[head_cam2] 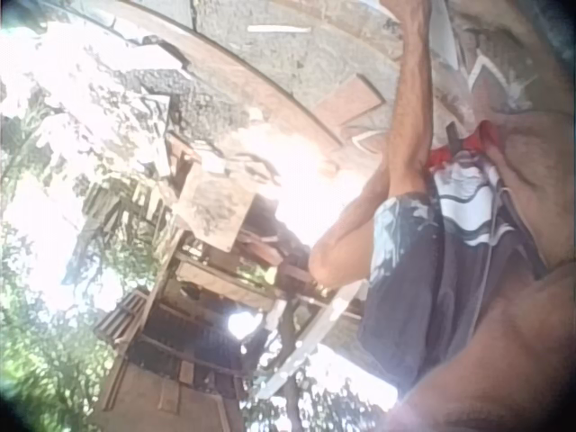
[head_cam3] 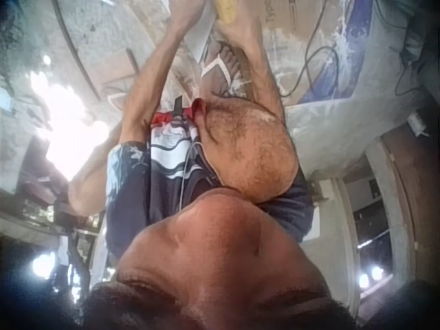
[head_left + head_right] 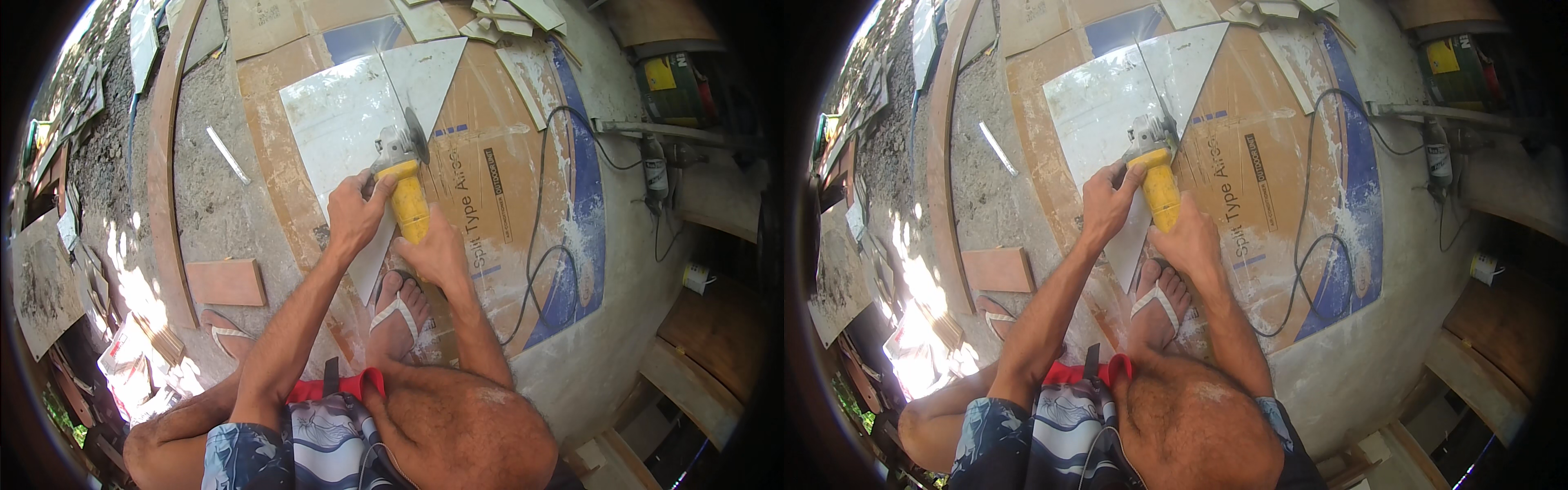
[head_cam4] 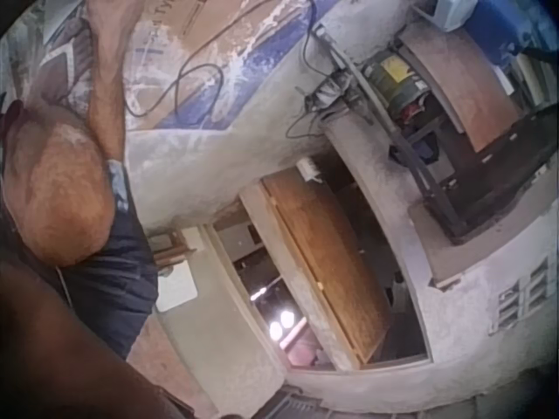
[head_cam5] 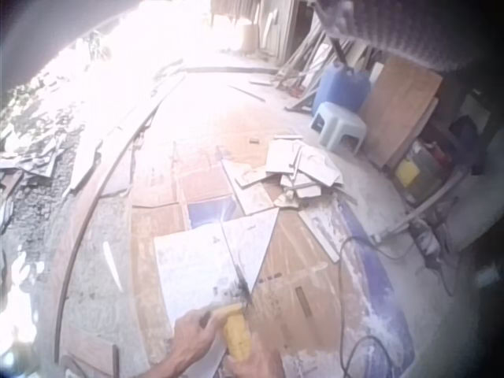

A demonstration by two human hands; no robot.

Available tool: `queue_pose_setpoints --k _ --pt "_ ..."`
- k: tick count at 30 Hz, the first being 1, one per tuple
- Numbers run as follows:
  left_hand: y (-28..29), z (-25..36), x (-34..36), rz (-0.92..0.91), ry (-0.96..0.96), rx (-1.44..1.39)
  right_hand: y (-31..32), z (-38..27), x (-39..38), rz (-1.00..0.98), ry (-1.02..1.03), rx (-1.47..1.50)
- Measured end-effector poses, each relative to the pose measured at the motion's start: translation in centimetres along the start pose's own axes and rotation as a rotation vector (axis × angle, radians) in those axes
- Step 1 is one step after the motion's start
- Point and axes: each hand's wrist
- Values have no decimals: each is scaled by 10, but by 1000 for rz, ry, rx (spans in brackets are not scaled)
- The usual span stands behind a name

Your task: The person uses a handheld angle grinder to cut white ceramic tiles on a cardboard-covered floor. They repeatedly position tiles, cut along straight lines, and separate the pieces, leaving cut tiles and offcuts on the floor.

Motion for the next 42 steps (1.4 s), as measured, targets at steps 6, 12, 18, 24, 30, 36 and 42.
queue_pose_setpoints --k 6,12,18,24,30,36,42 --pt "1 -1 -2 -8 4 -2 0 0 -1 -17 -22 2" --pt "0 1 -2 -18 -1 2 -3 4 -3 7 1 32" --pt "-2 2 -8 34 -23 -48 -4 4 -8 12 -29 47" --pt "-1 9 -21 -23 -19 -36 -4 11 -19 6 -26 41" --pt "5 10 -42 -50 -19 1 -9 17 -36 -23 -100 70" --pt "18 0 -8 -19 -363 -44 1 34 -62 124 -49 297" --pt "-45 21 169 -50 -699 614 -26 121 -61 488 -227 216"
Point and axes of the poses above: each hand's wrist, its own x-axis towards the middle knuckle, its own y-axis out of the back of the hand, z = x × y, and after that the axes turned 4 degrees about -y, right-handed
